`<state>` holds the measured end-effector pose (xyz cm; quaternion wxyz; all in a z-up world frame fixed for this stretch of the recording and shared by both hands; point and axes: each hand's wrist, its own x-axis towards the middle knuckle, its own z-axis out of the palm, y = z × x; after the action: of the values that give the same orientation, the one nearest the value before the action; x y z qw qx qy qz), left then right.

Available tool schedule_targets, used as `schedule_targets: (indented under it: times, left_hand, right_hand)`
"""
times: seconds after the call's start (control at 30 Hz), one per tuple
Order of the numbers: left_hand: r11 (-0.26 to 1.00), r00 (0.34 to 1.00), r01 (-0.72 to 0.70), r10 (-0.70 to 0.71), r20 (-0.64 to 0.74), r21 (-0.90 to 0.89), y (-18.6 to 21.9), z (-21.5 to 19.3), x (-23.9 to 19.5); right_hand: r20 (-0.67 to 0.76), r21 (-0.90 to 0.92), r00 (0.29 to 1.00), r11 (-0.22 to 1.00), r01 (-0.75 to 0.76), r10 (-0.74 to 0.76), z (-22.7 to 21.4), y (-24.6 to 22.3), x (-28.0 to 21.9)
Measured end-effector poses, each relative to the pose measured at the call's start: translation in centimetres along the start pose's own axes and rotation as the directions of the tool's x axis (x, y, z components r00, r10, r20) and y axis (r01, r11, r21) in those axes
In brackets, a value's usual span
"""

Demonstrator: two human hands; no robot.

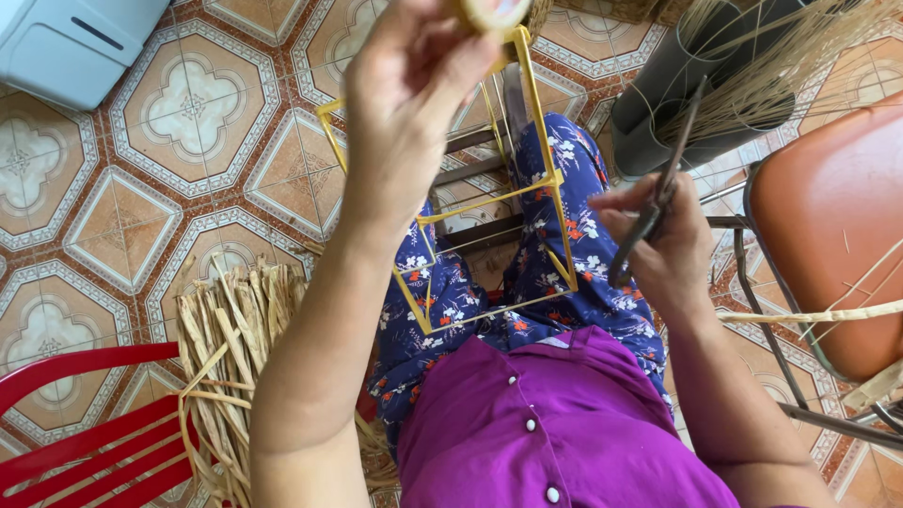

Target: The person wraps a yellow metal frame with a thin bamboo strip, using scissors to cut the strip and a roll of tape to secure it. They repeatedly wrap, cut, and tape the frame while seated on a low stool.

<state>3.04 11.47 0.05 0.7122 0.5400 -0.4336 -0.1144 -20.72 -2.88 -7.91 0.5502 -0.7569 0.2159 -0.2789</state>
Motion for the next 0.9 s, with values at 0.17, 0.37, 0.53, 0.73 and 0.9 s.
schedule_targets:
  times: [0.17,0.37,0.53,0.73,0.9]
  left_hand:
    - [0.992,0.977,0.126,-0.123,-0.174,0.005,3.9,-3.5,-7.0]
    - [0.962,0.863,0.268,-0.263,-0.431,-0.049,4.0,-6.8,-14.9]
    - [0.935,0.786,0.342,-0.337,-0.519,-0.089,2.9,-8.0,-19.8]
    - [0.913,0.78,0.389,-0.397,-0.484,-0.123,2.9,-7.8,-22.5]
    - [0.884,0.861,0.382,-0.446,-0.243,-0.271,4.2,-7.8,-24.3]
  right_hand:
    - [0.071,-0.058,0.988,0.988,0.144,-0.14,3.8,0.2,2.9]
    - [0.196,0.373,0.978,0.928,-0.001,-0.078,5.3,0.8,6.2]
    - [0.185,0.298,0.98,0.955,0.017,-0.075,4.9,-0.4,8.5]
    - [0.154,0.214,0.987,0.977,0.005,-0.038,5.3,-1.5,10.8]
    - [0.107,-0.028,0.959,0.963,0.268,-0.263,3.5,-3.0,9.0]
